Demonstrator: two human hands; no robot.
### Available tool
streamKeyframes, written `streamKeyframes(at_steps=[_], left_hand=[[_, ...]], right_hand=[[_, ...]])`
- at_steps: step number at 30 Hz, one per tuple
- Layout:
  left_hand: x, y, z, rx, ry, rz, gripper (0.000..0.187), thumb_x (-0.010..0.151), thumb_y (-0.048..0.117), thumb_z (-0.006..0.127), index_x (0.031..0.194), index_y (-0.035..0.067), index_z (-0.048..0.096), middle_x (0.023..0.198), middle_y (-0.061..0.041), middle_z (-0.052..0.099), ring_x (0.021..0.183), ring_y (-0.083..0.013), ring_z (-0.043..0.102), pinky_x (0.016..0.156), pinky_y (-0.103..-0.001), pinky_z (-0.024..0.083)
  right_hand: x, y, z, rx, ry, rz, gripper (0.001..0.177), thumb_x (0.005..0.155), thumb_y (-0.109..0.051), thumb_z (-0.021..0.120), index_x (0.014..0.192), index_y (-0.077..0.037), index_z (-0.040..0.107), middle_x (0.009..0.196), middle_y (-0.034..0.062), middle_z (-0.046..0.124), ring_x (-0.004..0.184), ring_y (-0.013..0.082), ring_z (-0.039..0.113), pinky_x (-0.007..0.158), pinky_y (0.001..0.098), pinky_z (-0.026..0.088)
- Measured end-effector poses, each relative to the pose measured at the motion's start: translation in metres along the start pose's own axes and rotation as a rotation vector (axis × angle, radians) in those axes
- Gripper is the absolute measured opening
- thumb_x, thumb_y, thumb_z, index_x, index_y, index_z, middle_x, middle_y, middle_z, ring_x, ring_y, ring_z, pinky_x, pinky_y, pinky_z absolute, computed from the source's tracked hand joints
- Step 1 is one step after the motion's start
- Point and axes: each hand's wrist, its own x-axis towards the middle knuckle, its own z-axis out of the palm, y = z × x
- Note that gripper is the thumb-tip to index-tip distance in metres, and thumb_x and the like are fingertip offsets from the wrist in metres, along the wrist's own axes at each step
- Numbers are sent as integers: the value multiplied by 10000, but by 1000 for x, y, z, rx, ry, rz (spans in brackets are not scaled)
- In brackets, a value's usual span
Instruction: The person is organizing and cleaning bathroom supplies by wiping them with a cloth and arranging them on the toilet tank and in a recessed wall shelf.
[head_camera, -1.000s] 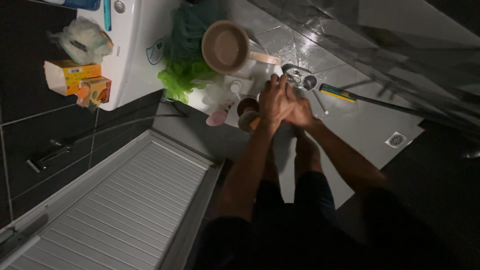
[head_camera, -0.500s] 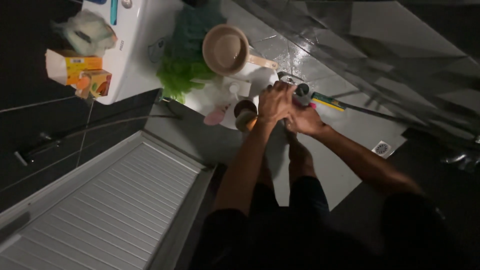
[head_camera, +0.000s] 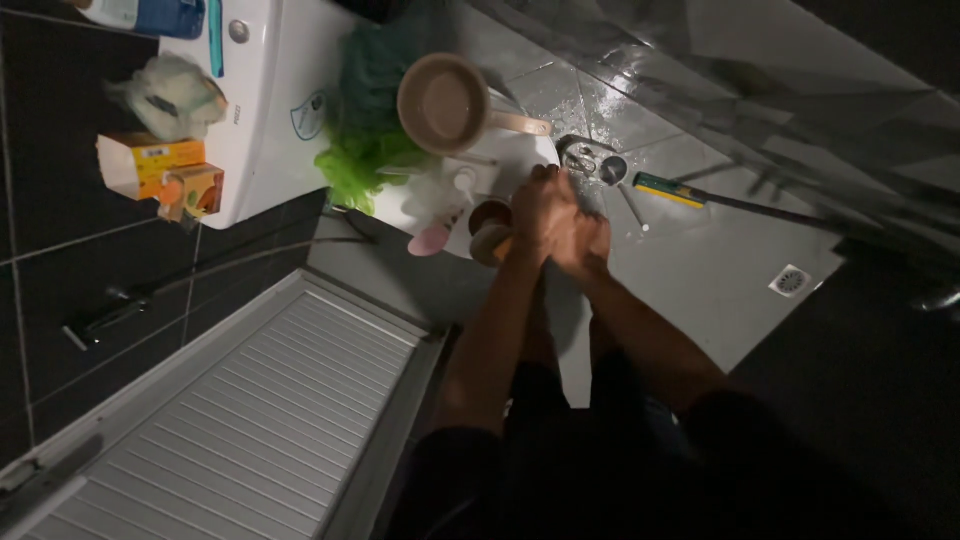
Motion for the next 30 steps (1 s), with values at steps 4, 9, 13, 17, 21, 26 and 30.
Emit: streamKeyframes(at_steps=[4,9,13,17,21,26,30], left_hand=[[-1,1,10,25,-3,34,228,829,328,413,805,126,515,684,-28,475,474,-232,598,437,-375,509],[6,-6,2,-99,61,172,233,831,318,484,847,92,543,847,-82,517,679,-267,611,501,-372,517],[8,5,-3,-44,121,152,220,839,324,429,872,146,555,804,-47,497,658,-225,590,534,-343,489],[8,5,-18,-157,81,167,293,699,285,609,940,126,565,880,-106,525,715,-280,587,595,-408,486],[0,-2,17,-16,138,60,223,875,304,411,999,166,535,961,-57,519,853,-201,546,718,-336,457],[5,1,-15,1,123,159,233,864,325,428,973,158,548,919,-52,534,813,-193,557,671,-329,466],[3,-12,29,-20,112,179,235,834,343,457,948,167,563,871,-41,536,762,-203,571,637,-354,475]], right_hand=[[7,15,6,36,-19,-32,466,640,-281,677,1010,-11,593,1022,159,569,717,360,610,615,430,495],[33,57,16,77,-45,-87,465,631,-285,683,1000,-17,595,997,152,572,713,356,610,614,423,493],[39,86,21,107,-84,-126,463,622,-289,688,990,-22,597,973,145,576,708,352,610,613,415,491],[7,45,22,115,-89,-153,463,616,-292,692,983,-26,598,956,140,579,706,349,610,612,411,489],[-19,23,22,144,-121,-182,461,607,-296,698,972,-31,599,932,133,583,701,345,610,611,404,487],[4,48,40,178,-134,-202,460,598,-300,703,962,-37,601,907,126,587,697,340,610,609,397,485],[30,92,50,209,-165,-236,459,590,-304,709,952,-42,602,883,119,591,693,336,610,608,390,483]])
